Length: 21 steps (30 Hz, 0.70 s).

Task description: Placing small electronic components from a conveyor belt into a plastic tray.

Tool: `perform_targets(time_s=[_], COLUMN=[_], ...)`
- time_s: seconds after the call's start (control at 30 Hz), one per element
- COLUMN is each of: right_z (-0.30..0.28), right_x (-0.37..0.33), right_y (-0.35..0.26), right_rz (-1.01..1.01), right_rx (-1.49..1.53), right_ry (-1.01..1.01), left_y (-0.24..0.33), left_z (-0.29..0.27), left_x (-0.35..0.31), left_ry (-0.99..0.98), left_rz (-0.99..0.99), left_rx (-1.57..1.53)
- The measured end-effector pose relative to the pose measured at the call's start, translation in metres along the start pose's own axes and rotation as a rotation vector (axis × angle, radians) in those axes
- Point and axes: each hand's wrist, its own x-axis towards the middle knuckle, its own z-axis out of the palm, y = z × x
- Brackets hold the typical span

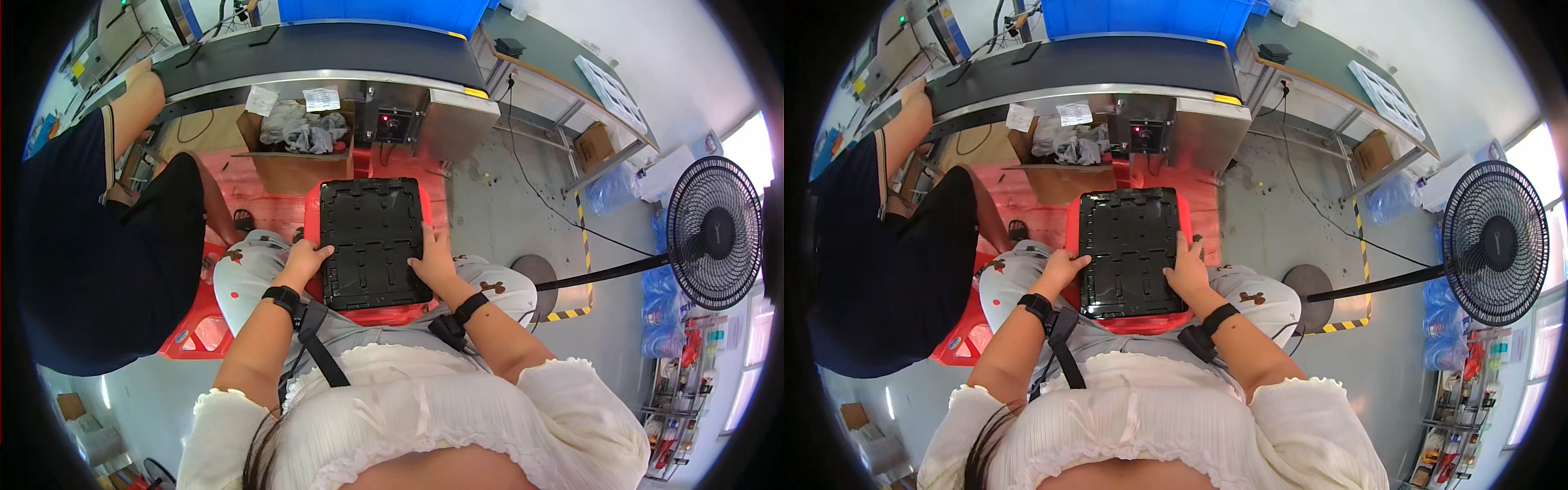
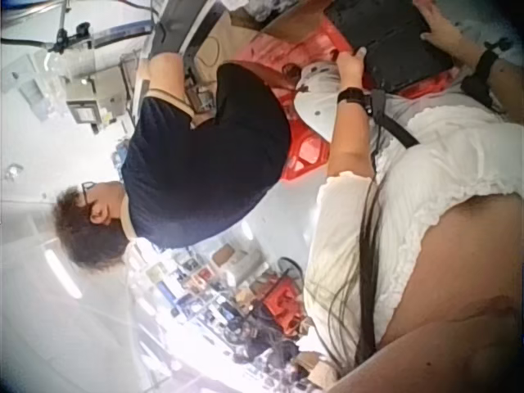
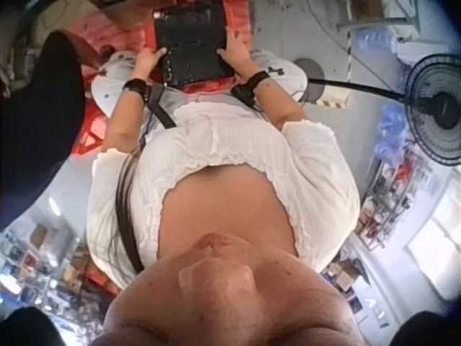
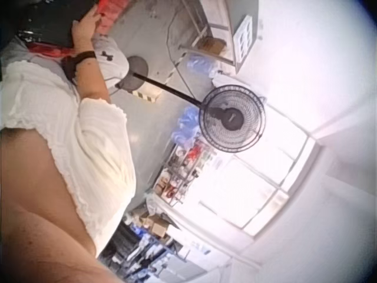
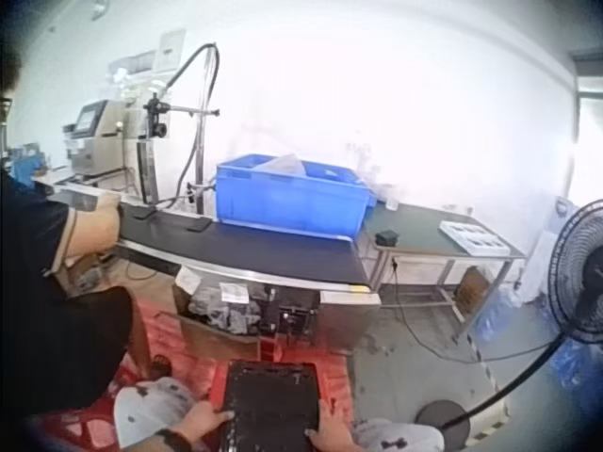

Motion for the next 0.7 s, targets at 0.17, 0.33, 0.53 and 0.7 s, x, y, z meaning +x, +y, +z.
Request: perform_targets(time_s=[0.17,0.33,0.53,0.7], right_z=[-0.002,0.006,-0.001,0.001], right_x=[0.002,-0.03,-0.029,-0.029], right_y=[0.007,0.026,0.026,0.03], right_rz=[0.307,0.214,0.324,0.382], right_rx=[-0.045,0.036,0.061,0.098], right_ry=[-0.346,-0.267,-0.446,-0.486], left_y=[-0.009,0.015,0.016,0.014], left_z=[0.013,-0.005,-0.006,0.007], left_x=[-0.007,-0.036,-0.041,-0.048], left_ry=[0.017,-0.073,-0.08,0.085], left_rz=[-0.07,-0.057,-0.106,-0.026], left_rx=[-0.19,-0.086,-0.125,-0.087])
